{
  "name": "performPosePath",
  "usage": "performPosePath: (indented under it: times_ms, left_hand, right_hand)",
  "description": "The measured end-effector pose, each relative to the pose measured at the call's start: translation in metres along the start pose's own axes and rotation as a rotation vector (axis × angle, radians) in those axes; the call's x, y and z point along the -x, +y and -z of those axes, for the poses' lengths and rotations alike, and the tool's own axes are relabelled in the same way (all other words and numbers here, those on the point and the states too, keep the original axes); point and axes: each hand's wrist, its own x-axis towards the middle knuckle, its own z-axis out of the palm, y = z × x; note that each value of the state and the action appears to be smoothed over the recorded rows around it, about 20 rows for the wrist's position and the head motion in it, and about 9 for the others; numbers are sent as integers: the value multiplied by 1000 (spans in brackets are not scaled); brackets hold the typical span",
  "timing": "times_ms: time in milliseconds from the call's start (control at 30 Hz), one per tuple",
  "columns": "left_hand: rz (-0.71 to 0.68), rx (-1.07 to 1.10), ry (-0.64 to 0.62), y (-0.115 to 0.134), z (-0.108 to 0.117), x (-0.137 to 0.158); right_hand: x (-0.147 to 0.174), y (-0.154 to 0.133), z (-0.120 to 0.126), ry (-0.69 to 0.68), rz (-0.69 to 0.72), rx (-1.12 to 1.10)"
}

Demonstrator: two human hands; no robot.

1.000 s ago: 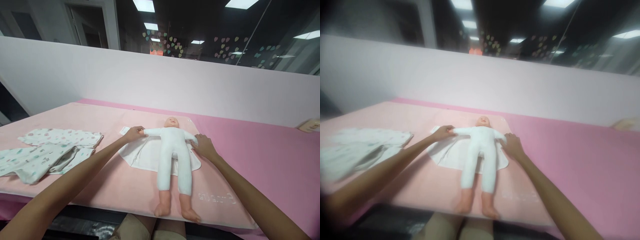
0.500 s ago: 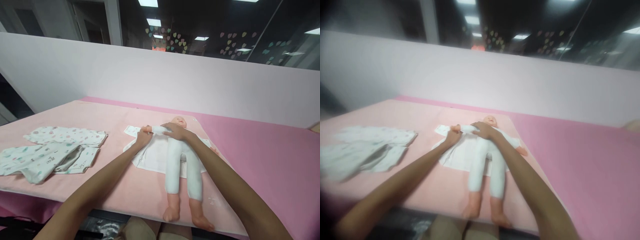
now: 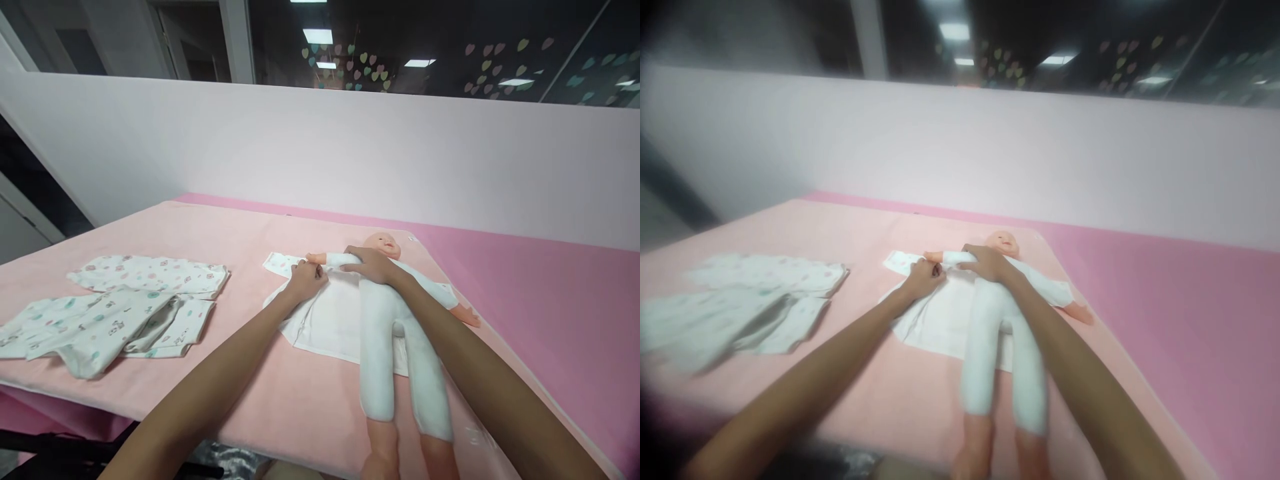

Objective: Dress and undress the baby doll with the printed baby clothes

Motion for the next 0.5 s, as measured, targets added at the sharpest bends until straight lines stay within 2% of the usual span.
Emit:
performPosePath:
  times_ms: [100,233,400,500]
  left_hand:
    - [49,146,37,-5,3,0]
    - [129,421,154,-12,8,2]
    - [197,579,248,-10,15,4]
    - [140,557,255,-7,15,5]
  right_hand:
    - [1,8,0,59,-11,-63]
    - [1,15,-1,133,2,-132]
    - [-2,10,-4,52,-1,2]
    - [-11,5,-9,15,-16,59]
